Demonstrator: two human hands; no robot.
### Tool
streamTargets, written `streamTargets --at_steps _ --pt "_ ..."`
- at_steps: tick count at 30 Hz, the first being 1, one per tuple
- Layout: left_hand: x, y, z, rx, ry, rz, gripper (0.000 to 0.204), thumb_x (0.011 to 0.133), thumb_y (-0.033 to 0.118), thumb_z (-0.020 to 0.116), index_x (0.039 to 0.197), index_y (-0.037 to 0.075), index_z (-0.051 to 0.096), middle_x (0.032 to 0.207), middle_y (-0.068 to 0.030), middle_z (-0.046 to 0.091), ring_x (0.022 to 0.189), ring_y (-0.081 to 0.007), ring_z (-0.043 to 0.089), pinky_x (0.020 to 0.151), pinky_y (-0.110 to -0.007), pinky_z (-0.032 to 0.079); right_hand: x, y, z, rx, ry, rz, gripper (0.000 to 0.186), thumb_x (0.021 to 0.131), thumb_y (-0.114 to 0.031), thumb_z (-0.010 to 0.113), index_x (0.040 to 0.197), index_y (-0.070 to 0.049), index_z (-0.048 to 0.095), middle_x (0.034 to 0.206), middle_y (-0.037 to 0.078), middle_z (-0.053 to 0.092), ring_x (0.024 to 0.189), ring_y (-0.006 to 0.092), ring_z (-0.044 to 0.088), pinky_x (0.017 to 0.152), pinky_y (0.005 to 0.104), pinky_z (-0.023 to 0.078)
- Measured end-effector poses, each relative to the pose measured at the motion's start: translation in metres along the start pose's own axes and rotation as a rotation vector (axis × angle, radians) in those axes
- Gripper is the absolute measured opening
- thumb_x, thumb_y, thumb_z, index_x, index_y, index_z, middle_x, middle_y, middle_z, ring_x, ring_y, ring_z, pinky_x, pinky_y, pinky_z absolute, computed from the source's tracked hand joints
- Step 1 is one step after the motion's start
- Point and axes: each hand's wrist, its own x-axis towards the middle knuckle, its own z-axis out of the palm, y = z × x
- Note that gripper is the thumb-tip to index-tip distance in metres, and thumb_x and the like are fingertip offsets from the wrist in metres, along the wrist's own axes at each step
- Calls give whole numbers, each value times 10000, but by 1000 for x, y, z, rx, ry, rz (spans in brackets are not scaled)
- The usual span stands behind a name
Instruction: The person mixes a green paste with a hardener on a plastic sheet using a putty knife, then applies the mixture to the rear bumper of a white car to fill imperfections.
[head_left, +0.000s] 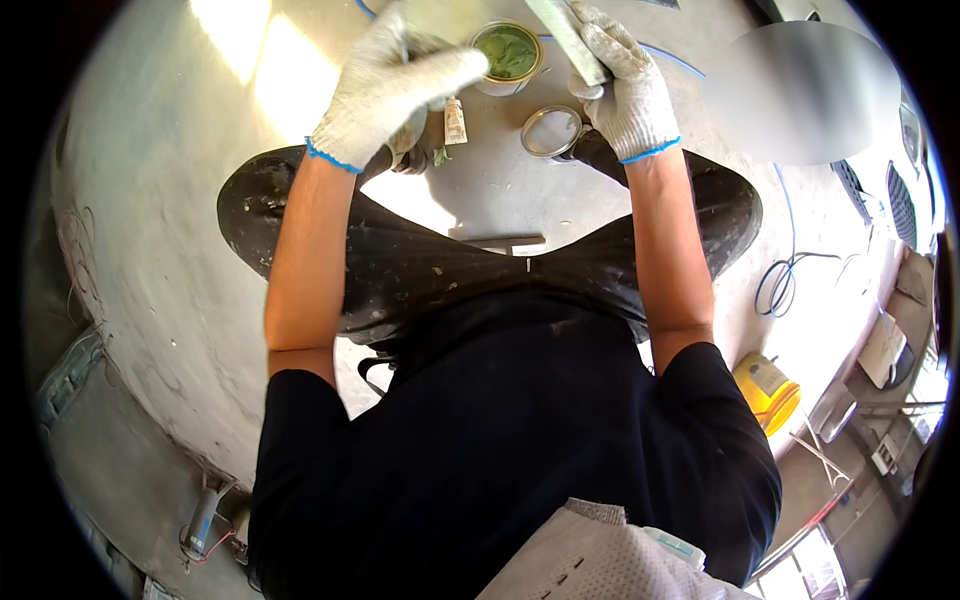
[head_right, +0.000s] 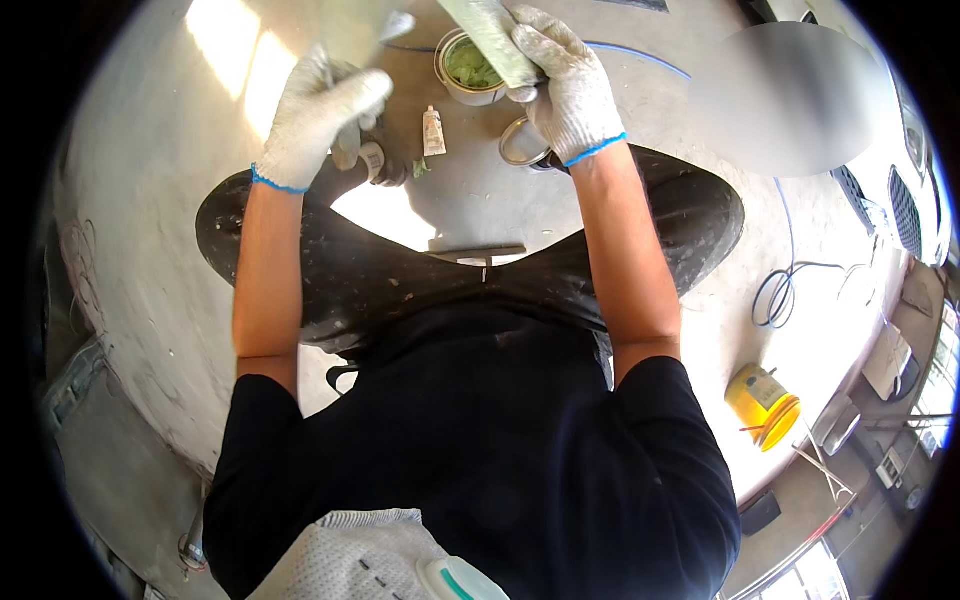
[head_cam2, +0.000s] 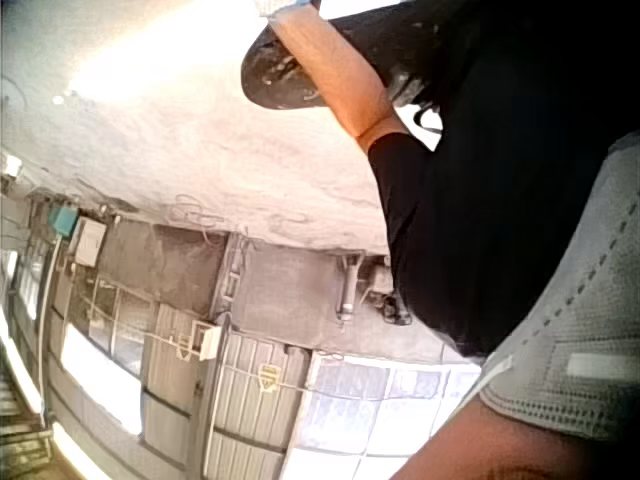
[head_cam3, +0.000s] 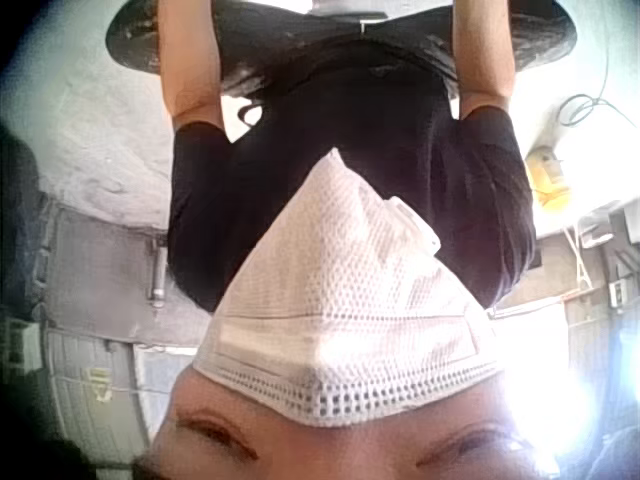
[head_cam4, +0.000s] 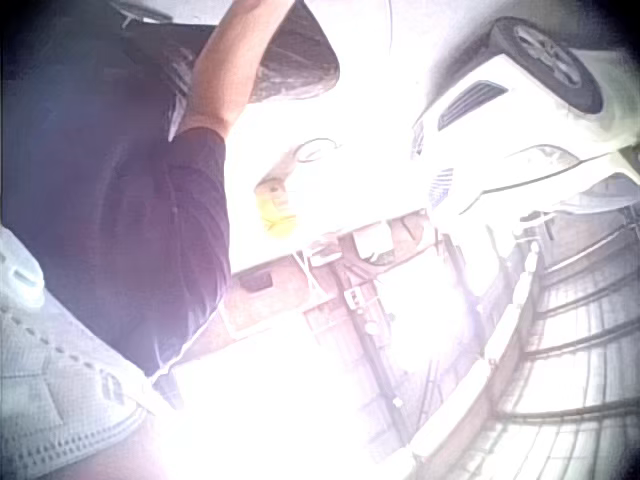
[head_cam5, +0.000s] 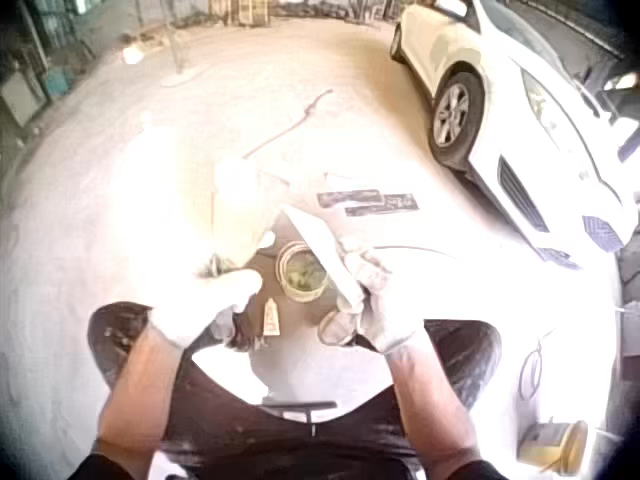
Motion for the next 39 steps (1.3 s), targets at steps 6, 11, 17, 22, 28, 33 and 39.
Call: streamTargets --at_steps 6,11,17,22,28,33,39 --pt "18 -11 -19 150 -338 -168 379 848 193 836 1145 20 674 881 -98 735 691 -161 702 571 -292 566 56 56 -8 -81 65 122 191 979 -139 630 1135 -41 682 958 42 717 736 112 611 590 264 486" --pt "42 6 -72 545 -107 -45 353 867 222 803 1131 10 705 885 -93 744 766 -179 716 687 -327 588 112 89 -93 -1355 -285 28 150 952 -126 612 1019 -59 728 936 109 734 787 217 674 643 369 537" --pt "65 -19 -105 622 -139 -70 364 859 223 801 1133 4 701 883 -90 744 780 -173 714 724 -328 586 114 203 -285 -2056 -77 540 461 934 -428 575 1118 -49 761 1159 244 706 1092 399 683 940 487 539" --pt "67 -29 -121 680 -110 -41 374 853 224 799 1134 -1 699 881 -88 744 791 -168 712 755 -328 584 116 209 -235 -2061 261 756 490 938 -450 575 1177 -56 742 1270 221 677 1208 376 645 1009 471 513" --pt "69 -36 -128 806 -118 -135 318 825 200 789 1054 -7 715 846 -86 736 760 -159 694 762 -301 572 131 212 -228 -2104 254 859 466 871 -428 667 1180 -93 758 1264 183 701 1199 339 665 981 444 542" --pt "68 -33 -136 746 -89 -164 344 813 213 785 1073 -4 720 840 -96 731 758 -185 693 777 -333 573 149 220 -243 -2035 302 940 570 819 -484 733 1228 -87 730 1313 172 680 1229 326 649 1018 414 526" --pt "80 -40 -140 646 -163 -110 396 813 222 780 1146 16 714 878 -104 740 809 -197 707 814 -330 569 162 207 -343 -1520 186 621 555 770 -428 720 1087 28 717 1095 255 722 1037 374 712 913 445 547"
